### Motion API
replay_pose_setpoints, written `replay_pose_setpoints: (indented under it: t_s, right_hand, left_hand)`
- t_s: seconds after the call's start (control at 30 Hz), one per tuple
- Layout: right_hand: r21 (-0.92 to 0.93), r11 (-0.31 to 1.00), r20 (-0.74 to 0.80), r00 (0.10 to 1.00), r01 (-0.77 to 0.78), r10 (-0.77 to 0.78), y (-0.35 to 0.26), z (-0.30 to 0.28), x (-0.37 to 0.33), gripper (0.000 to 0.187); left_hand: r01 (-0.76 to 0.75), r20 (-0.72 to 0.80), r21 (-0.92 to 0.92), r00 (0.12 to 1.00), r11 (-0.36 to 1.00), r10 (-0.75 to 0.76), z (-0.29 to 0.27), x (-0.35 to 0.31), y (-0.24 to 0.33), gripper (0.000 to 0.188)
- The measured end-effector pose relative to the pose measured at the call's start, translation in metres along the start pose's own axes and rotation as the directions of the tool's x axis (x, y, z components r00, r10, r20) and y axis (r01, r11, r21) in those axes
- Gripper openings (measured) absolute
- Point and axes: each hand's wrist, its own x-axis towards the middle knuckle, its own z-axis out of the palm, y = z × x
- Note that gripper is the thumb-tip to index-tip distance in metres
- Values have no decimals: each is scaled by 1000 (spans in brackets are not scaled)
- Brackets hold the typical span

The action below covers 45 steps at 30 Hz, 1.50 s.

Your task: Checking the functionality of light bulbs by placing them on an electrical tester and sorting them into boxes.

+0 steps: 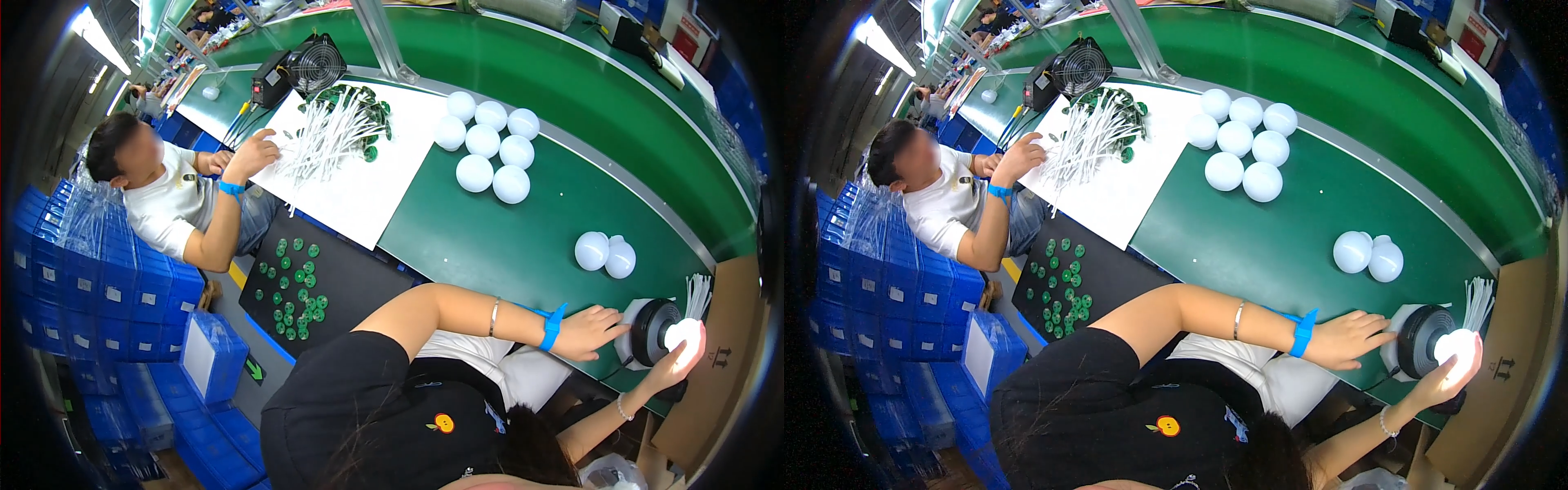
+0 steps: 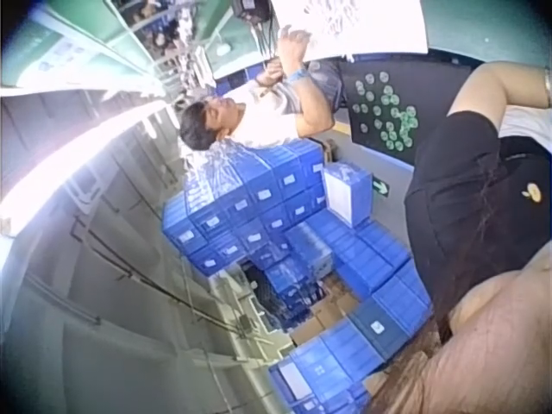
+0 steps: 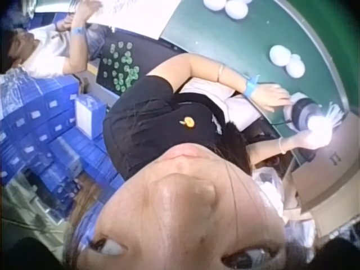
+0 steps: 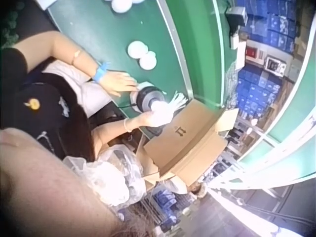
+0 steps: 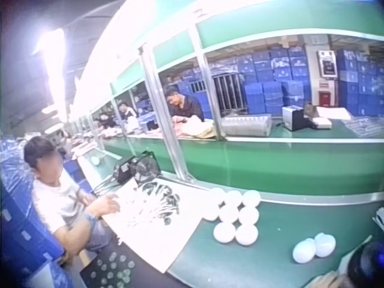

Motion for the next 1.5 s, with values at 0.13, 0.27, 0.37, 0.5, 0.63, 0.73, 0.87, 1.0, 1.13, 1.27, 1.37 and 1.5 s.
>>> replay_pose_setpoints:
  t_s: [0.13,0.27,0.37,0.5,0.63,0.73,0.87,1.0,1.13,1.27,1.37,1.5]
  right_hand:
    - [68,993,-36,994,-102,104,-9,4,0,61]
    - [126,978,-59,983,-165,173,-22,8,6,71]
    - [197,955,-9,974,-221,227,-24,6,9,73]
    - [114,973,89,978,-200,190,-17,-4,10,73]
    - [81,979,148,973,-188,175,-18,-8,11,75]
    - [74,979,147,973,-190,178,-15,-8,10,78]
    - [37,989,138,981,-143,136,-17,-9,8,76]
    - [17,994,142,985,-105,102,-17,-8,5,60]
    - [-29,996,134,987,-84,87,-15,-9,3,52]
    - [-10,999,130,990,-46,47,-16,-7,2,50]
    - [-8,999,130,991,39,-37,-16,-5,3,48]
    - [-25,1000,72,997,-17,18,-16,-1,1,46]
  left_hand:
    - [-5,-5,-6,1000,1000,5,-1,0,0,86]
    - [-1,1,-2,1000,1000,1,-3,0,1,86]
    - [0,1,-4,1000,1000,0,-3,0,0,86]
    - [0,3,-6,1000,1000,0,-3,0,0,86]
    - [-1,6,0,1000,1000,1,-3,0,0,86]
    - [-3,6,3,1000,1000,3,-4,-1,1,86]
    - [-9,12,8,1000,1000,9,-5,0,1,86]
    - [-8,15,10,1000,1000,8,-7,0,1,86]
    - [-11,16,18,1000,1000,11,-6,0,1,86]
    - [-5,16,15,1000,1000,4,-5,0,1,87]
    - [-10,12,36,1000,999,10,-4,0,1,87]
    - [-11,9,30,1000,999,11,-6,-1,1,86]
